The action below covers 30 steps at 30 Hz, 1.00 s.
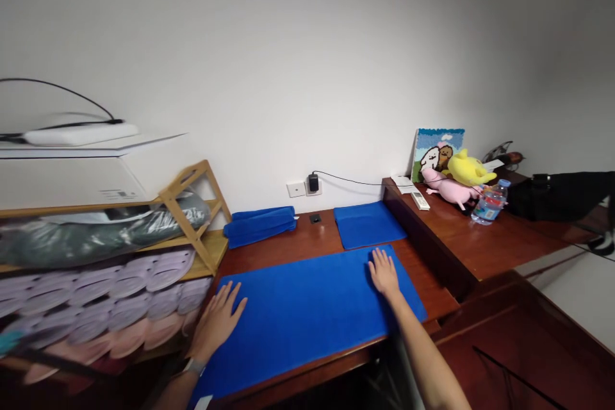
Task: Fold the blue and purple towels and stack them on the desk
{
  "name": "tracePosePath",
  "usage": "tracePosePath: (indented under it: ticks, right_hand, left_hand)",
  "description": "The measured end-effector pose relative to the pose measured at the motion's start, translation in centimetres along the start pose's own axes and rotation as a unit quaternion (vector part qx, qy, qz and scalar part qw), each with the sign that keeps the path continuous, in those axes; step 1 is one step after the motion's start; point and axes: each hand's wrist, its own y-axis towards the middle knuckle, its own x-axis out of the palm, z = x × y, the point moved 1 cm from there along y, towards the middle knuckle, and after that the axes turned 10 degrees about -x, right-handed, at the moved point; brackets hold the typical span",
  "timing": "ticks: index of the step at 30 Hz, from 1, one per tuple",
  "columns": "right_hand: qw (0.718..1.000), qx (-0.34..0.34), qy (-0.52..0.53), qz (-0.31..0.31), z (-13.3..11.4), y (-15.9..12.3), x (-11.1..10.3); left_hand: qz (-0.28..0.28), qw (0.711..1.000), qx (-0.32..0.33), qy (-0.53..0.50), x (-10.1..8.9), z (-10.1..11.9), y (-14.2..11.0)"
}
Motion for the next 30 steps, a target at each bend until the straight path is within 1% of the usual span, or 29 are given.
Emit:
tracePosePath:
  ticks: [2,4,6,8,9,10,11,12,13,14,15,16,18,19,20,22,23,24,25,26,27,28,29,30]
  right_hand:
    - [0.997,-0.066,0.02,0.02,-4.0,-2.4,0.6]
    - [0.989,-0.134,0.05,0.022,-9.2,-4.9,1.5]
    - [0.977,-0.197,0.082,0.018,-14.9,-6.9,2.5]
    - [0.963,-0.246,0.111,0.0,-20.0,-8.0,3.3]
    - [0.958,-0.259,0.12,-0.014,-21.9,-8.3,3.7]
    - [0.956,-0.264,0.125,-0.027,-23.2,-8.4,4.0]
    - [0.956,-0.263,0.126,-0.038,-23.9,-8.4,4.2]
    - [0.958,-0.255,0.124,-0.045,-23.8,-8.4,4.3]
    - [0.962,-0.243,0.118,-0.047,-23.0,-8.4,4.3]
    - [0.967,-0.226,0.109,-0.047,-21.5,-8.4,4.2]
    - [0.973,-0.205,0.096,-0.045,-19.4,-8.5,4.0]
    - [0.98,-0.178,0.08,-0.044,-16.7,-8.7,3.7]
    - [0.992,-0.108,0.039,-0.043,-10.5,-9.6,3.0]
    - [0.997,-0.067,0.017,-0.041,-7.2,-10.1,2.6]
    - [0.999,-0.021,-0.005,-0.042,-3.9,-10.8,2.3]
    - [0.997,0.05,-0.037,-0.046,1.9,-12.1,1.7]
    - [0.995,0.072,-0.045,-0.049,4.1,-12.7,1.5]
    - [0.994,0.086,-0.05,-0.053,5.7,-13.2,1.3]
    - [0.992,0.095,-0.054,-0.055,6.7,-13.5,1.2]
    - [0.992,0.102,-0.057,-0.053,6.8,-13.6,1.0]
    - [0.992,0.103,-0.06,-0.044,6.2,-13.5,0.9]
    - [0.993,0.099,-0.061,-0.027,4.8,-13.2,0.7]
    - [0.995,0.085,-0.058,-0.006,2.6,-12.8,0.5]
    - [0.997,0.057,-0.047,0.017,-0.3,-12.3,0.4]
  left_hand:
    - [0.013,0.999,0.027,-0.02,-0.1,1.2,-2.6]
    - [0.013,0.997,0.064,-0.037,-0.2,3.2,-5.3]
    - [-0.002,0.993,0.109,-0.053,-0.3,5.9,-7.5]
    - [-0.031,0.987,0.142,-0.062,-0.6,8.2,-8.8]
    - [-0.046,0.986,0.148,-0.061,-0.7,9.0,-9.1]
    - [-0.061,0.986,0.145,-0.058,-0.8,9.2,-9.3]
    - [-0.071,0.987,0.134,-0.054,-0.8,8.8,-9.4]
    - [-0.077,0.989,0.116,-0.048,-0.9,7.9,-9.5]
    - [-0.078,0.992,0.094,-0.04,-0.9,6.6,-9.6]
    - [-0.075,0.994,0.071,-0.032,-0.8,4.8,-9.8]
    - [-0.07,0.996,0.049,-0.023,-0.8,2.8,-9.9]
    - [-0.064,0.997,0.032,-0.015,-0.7,0.8,-10.1]
    - [-0.06,0.998,0.018,-0.007,-0.5,-2.5,-10.6]
    - [-0.063,0.998,0.02,-0.008,-0.4,-3.6,-10.7]
    - [-0.069,0.997,0.023,-0.01,-0.4,-4.3,-10.9]
    - [-0.077,0.997,0.025,-0.011,-0.3,-4.7,-11.0]
    - [-0.076,0.997,0.024,-0.01,-0.4,-4.6,-10.9]
    - [-0.074,0.997,0.022,-0.009,-0.4,-4.4,-10.9]
    - [-0.071,0.997,0.021,-0.008,-0.5,-4.1,-10.8]
    - [-0.071,0.997,0.021,-0.009,-0.6,-3.8,-10.8]
    - [-0.072,0.997,0.022,-0.01,-0.7,-3.6,-10.7]
    - [-0.072,0.997,0.024,-0.011,-0.9,-3.3,-10.6]
    - [-0.069,0.997,0.026,-0.012,-1.1,-3.0,-10.5]
    - [-0.062,0.998,0.03,-0.012,-1.4,-2.6,-10.3]
